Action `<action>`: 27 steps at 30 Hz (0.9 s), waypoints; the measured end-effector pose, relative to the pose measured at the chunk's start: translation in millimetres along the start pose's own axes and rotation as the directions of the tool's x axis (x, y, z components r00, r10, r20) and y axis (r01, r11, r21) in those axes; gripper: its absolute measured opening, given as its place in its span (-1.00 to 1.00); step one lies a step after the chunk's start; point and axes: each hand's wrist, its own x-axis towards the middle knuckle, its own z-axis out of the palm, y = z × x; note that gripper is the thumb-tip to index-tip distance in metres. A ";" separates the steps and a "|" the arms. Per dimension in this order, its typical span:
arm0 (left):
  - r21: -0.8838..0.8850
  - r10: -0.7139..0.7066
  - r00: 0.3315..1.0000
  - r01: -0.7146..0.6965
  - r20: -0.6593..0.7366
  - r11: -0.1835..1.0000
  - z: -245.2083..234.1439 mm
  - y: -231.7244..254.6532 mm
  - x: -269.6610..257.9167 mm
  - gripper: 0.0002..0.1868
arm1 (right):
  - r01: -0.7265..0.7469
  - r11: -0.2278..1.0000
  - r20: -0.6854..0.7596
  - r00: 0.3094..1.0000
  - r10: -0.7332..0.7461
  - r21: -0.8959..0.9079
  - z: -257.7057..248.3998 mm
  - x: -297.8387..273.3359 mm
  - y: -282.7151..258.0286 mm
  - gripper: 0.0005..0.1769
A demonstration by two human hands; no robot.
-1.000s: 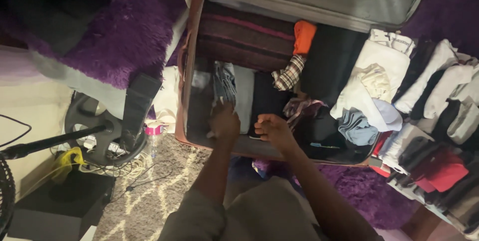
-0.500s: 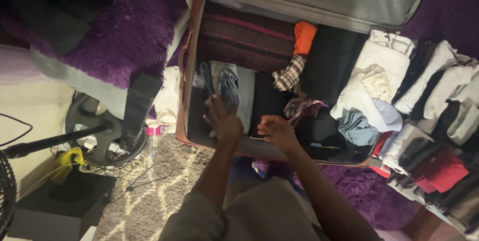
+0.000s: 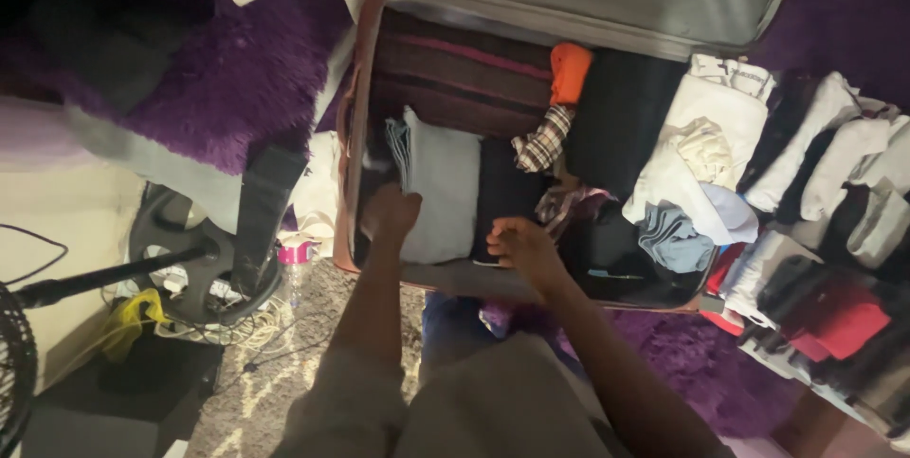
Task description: Packing clothes into a suitcase on a bed.
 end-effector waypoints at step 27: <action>-0.395 0.649 0.558 -0.828 -0.517 0.397 -93.0 101.2 -210.8 -0.49 | 0.356 0.815 -0.169 0.934 -0.313 0.456 5.1 -168.6 -149.1 -0.56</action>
